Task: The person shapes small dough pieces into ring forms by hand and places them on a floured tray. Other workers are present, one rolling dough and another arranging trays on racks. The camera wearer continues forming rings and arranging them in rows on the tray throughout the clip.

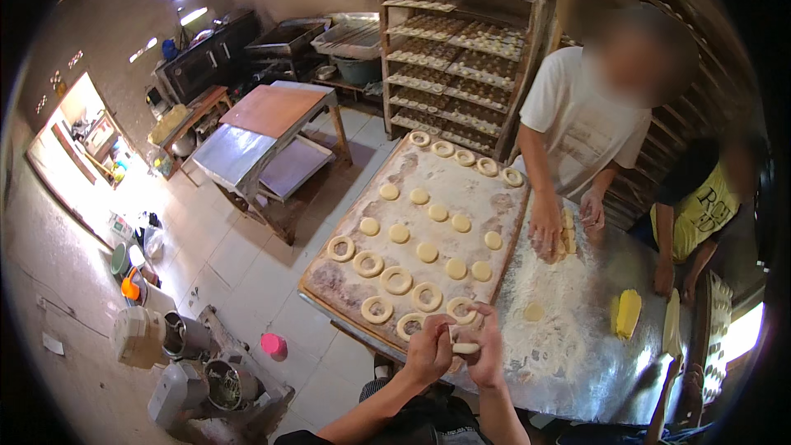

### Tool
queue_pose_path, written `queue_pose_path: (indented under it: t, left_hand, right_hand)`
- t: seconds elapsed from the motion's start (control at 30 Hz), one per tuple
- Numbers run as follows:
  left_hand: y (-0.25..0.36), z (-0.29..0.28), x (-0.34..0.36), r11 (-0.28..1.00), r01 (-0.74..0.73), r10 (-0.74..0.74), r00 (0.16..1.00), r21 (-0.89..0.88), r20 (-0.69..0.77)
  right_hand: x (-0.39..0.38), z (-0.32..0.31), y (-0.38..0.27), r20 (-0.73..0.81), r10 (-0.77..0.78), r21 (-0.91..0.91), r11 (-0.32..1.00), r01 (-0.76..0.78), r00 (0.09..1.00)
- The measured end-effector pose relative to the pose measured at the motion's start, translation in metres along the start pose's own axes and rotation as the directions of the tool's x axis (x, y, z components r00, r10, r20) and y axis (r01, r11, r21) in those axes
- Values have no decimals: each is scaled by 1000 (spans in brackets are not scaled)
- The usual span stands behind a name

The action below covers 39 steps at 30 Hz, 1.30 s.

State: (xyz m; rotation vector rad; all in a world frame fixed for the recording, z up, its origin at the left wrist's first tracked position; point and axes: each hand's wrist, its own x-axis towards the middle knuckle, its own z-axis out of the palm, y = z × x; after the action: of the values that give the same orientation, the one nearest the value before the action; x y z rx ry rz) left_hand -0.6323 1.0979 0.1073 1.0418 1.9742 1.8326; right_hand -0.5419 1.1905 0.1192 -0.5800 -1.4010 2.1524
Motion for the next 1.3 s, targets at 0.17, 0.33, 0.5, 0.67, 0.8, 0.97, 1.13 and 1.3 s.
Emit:
queue_pose_path:
  t: [0.17, 0.33, 0.5, 0.67, 0.8, 0.97, 1.13, 1.3]
  left_hand:
    - [-13, -45, 25, 999, -51, 52, 996, 5, -74]
    - [-23, -90, 42, 992, 2, 2, 1000, 128, -28]
    - [-42, -124, 61, 991, 33, -35, 999, 131, 13]
    - [-56, -148, 80, 973, 186, -197, 978, 138, 72]
    - [-56, -160, 89, 972, 195, -212, 968, 130, 131]
    - [-68, -170, 121, 824, 330, -358, 933, 460, -28]
    - [-100, -236, 151, 431, 345, -414, 897, 834, -157]
    - [-105, -227, 118, 516, 236, -450, 892, 823, 26]
  right_hand:
    - [29, 37, 20, 158, -29, -174, 983, 56, 987]
    - [55, 78, 27, 265, -44, -565, 802, 192, 963]
    - [83, 117, 45, 171, 114, -318, 947, -54, 979]
    - [103, 127, 54, 80, 112, -115, 988, -103, 990]
    - [115, 134, 60, 226, 143, -611, 791, 26, 964]
    - [147, 166, 67, -84, 129, -597, 788, -153, 988]
    - [146, 160, 47, -184, -142, -954, 263, -142, 973]
    - [143, 167, 83, 11, -60, -995, -97, 6, 998]
